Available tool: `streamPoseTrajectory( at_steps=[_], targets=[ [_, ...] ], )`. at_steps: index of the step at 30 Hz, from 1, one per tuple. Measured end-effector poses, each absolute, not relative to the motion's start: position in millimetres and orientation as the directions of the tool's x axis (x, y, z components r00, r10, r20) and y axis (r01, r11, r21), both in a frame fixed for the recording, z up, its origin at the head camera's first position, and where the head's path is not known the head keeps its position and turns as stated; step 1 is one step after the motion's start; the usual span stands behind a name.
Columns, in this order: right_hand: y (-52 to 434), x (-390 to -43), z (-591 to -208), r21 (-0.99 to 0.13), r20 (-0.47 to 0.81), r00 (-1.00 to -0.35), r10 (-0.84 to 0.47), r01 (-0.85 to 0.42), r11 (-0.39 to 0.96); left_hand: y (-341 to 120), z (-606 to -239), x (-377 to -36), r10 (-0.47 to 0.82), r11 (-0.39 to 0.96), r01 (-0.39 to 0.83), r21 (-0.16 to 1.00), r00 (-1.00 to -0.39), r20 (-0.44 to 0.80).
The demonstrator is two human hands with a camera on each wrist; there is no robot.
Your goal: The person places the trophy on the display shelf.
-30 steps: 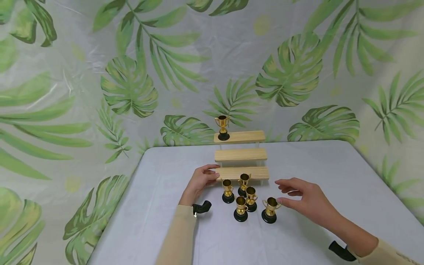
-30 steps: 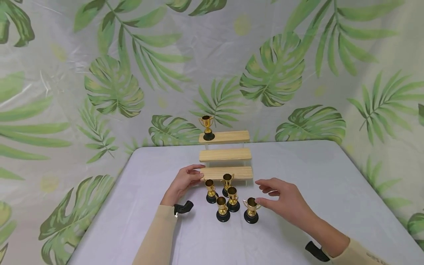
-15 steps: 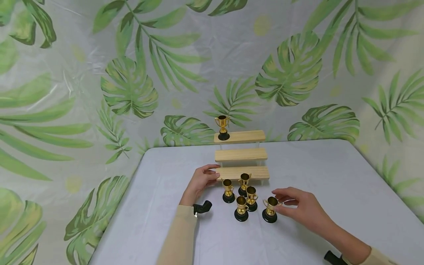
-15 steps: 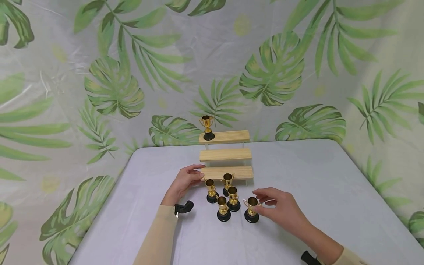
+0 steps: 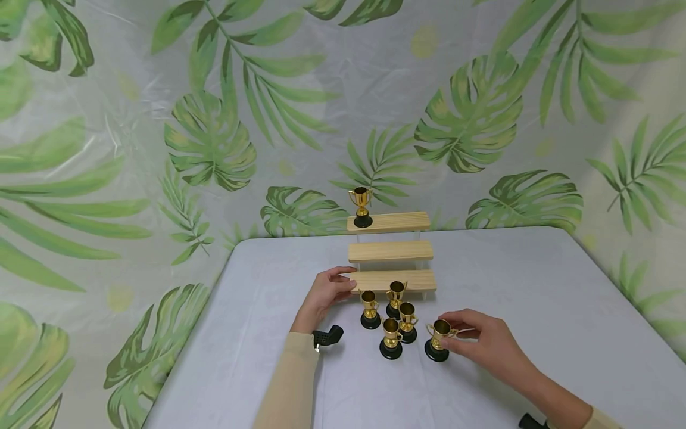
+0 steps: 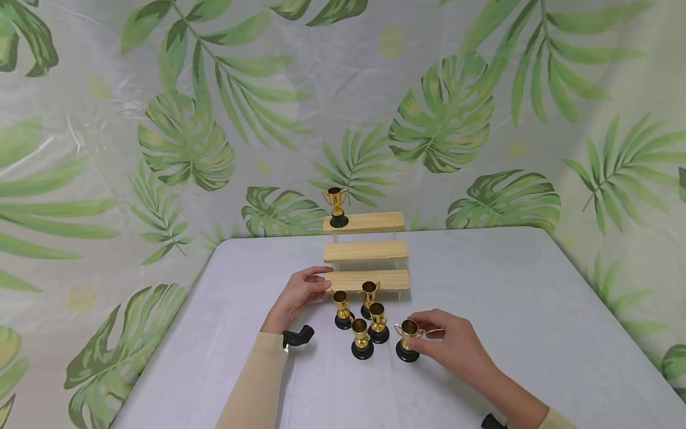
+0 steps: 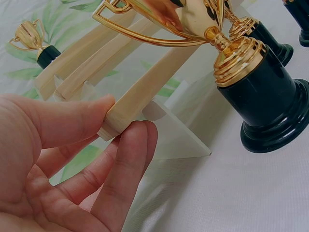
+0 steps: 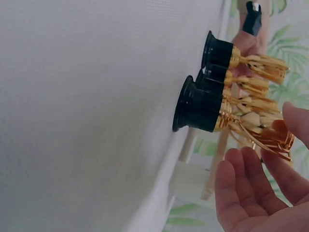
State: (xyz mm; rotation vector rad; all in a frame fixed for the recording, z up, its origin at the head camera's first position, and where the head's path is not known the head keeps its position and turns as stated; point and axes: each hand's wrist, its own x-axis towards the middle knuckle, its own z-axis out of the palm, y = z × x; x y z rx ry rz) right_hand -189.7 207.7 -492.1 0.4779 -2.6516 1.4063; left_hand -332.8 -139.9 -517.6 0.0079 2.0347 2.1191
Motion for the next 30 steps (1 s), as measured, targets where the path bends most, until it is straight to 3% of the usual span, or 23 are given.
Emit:
streamPoseTrajectory(
  at_steps=[30],
  targets=[
    [197,-188,-497,-0.860,0.206,-0.970,-0.132,-0.243,0.448,-140,-516,-332,0.156,-0.022,-0.150,0.988,-0.977,-0.145]
  ],
)
